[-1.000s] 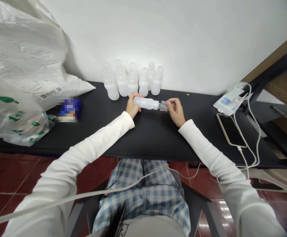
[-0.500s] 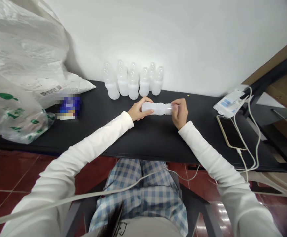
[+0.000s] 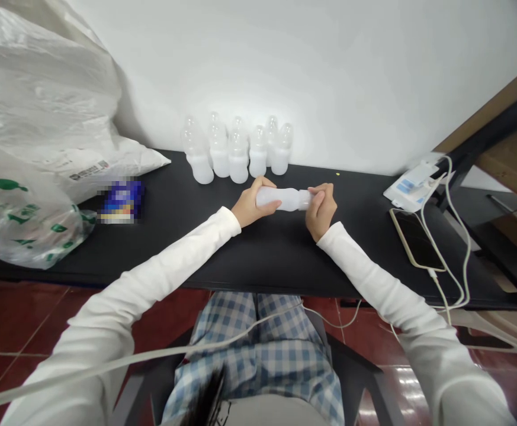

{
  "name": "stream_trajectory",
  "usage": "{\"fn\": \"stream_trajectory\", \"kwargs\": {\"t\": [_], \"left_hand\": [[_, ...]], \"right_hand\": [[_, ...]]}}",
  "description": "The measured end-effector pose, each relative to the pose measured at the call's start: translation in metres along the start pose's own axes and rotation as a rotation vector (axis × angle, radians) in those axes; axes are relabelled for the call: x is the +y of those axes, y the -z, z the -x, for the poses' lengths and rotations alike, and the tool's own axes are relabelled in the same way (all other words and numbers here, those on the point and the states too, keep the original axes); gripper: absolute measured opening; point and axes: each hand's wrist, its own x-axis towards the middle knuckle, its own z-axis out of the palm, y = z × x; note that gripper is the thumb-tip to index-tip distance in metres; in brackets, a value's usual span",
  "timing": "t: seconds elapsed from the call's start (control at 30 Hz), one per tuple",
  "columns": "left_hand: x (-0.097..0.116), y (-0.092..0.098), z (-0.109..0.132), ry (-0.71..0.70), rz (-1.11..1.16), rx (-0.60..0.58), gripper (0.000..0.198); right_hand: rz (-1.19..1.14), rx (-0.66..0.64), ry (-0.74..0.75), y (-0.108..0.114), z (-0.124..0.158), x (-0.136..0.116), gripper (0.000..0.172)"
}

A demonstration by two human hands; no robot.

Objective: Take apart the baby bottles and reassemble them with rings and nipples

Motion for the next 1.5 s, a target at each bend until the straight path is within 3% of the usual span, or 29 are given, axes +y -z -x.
{"fn": "stream_trajectory", "kwargs": {"t": [0.17,0.33,0.53,0.67,0.8,0.9,1.1,1.3,1.5], "left_hand": [[-0.017,0.002,-0.002,-0.366,-0.398,-0.052,0.053],[-0.017,0.014,-0.009,-0.445,-0.585,-0.156,0.046],[-0.002,0.013,-0.005,-0.292,-0.661,-0.169,0.048],[-0.005,0.013,-0.005,-0.210,-0.726,-0.124,0.041],[-0.015,0.020,-0.006,-0.051,-0.742,-0.099,0.041],[-0.023,0.029,0.000,0.080,-0.629,0.010,0.046],[-0.040,0.059,0.026,0.300,-0.439,0.263,0.043],[-0.062,0.076,0.032,0.346,-0.451,0.502,0.047],[-0.076,0.069,0.022,0.296,-0.397,0.552,0.047]], "right_hand": [[0.009,-0.107,-0.175,0.002,-0.005,-0.001,0.038],[0.031,-0.217,-0.279,0.001,-0.012,0.001,0.033],[-0.068,-0.292,-0.372,0.001,-0.014,0.004,0.036],[-0.128,-0.355,-0.258,0.004,-0.008,0.004,0.047],[-0.173,-0.558,-0.038,0.006,-0.005,0.009,0.057],[-0.100,-0.661,0.056,0.008,-0.007,0.013,0.057],[0.077,-0.804,-0.014,0.007,-0.015,0.013,0.042],[0.214,-0.907,-0.004,0.006,-0.016,0.005,0.034],[0.245,-0.910,-0.014,0.005,-0.015,0.004,0.035]]}}
